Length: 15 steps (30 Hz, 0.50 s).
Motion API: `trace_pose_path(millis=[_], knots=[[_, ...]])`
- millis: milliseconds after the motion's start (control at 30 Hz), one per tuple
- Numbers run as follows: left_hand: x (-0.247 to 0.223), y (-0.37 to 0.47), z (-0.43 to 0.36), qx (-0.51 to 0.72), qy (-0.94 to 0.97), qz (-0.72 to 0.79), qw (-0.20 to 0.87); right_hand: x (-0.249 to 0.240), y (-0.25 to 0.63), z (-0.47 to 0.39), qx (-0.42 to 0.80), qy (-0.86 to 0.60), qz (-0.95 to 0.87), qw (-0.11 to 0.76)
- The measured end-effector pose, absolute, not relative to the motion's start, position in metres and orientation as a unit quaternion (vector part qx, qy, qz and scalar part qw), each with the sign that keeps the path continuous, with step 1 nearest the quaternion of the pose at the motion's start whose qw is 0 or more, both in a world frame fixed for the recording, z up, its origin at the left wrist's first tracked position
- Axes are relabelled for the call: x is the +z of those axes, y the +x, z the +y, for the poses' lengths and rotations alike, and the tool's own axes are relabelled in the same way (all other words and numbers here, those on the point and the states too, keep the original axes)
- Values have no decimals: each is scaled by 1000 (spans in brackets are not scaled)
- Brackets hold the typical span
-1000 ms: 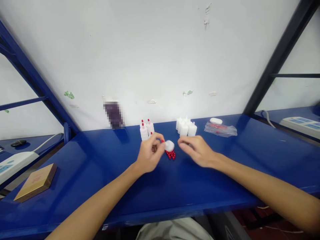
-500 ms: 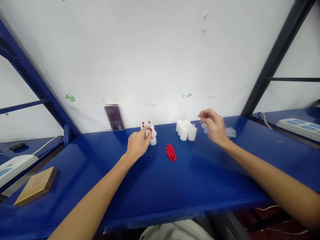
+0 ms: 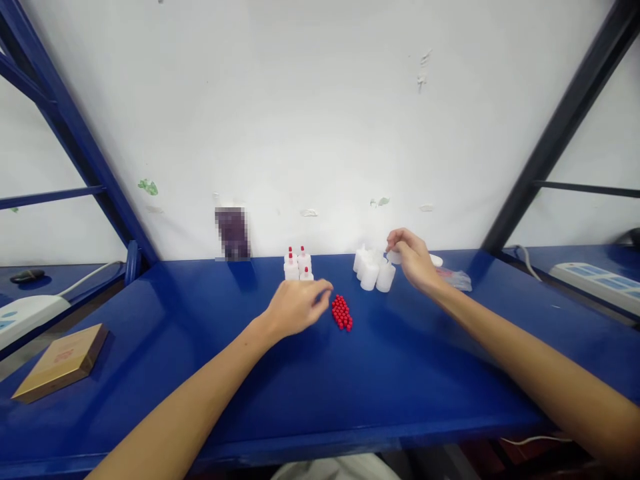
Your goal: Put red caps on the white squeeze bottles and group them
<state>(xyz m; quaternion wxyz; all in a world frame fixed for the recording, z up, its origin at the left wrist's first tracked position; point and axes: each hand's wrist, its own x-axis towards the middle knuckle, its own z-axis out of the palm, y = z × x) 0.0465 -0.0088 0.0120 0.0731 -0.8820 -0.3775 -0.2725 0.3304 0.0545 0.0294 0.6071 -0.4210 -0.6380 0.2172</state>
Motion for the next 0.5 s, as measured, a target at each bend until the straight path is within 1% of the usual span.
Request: trace_pose_path(millis=[67, 133, 300, 500], knots=[[9, 50, -18, -244, -927, -280, 52, 26, 328, 54, 214, -424, -659, 583], [7, 53, -26, -229, -945, -231, 31, 23, 327, 53, 206, -428, -670, 570], [7, 56, -32, -229, -948, -219, -1, 18, 329, 52, 178, -422, -679, 573], [7, 56, -31, -218, -948, -230, -9, 16, 329, 51, 198, -413, -675, 579]])
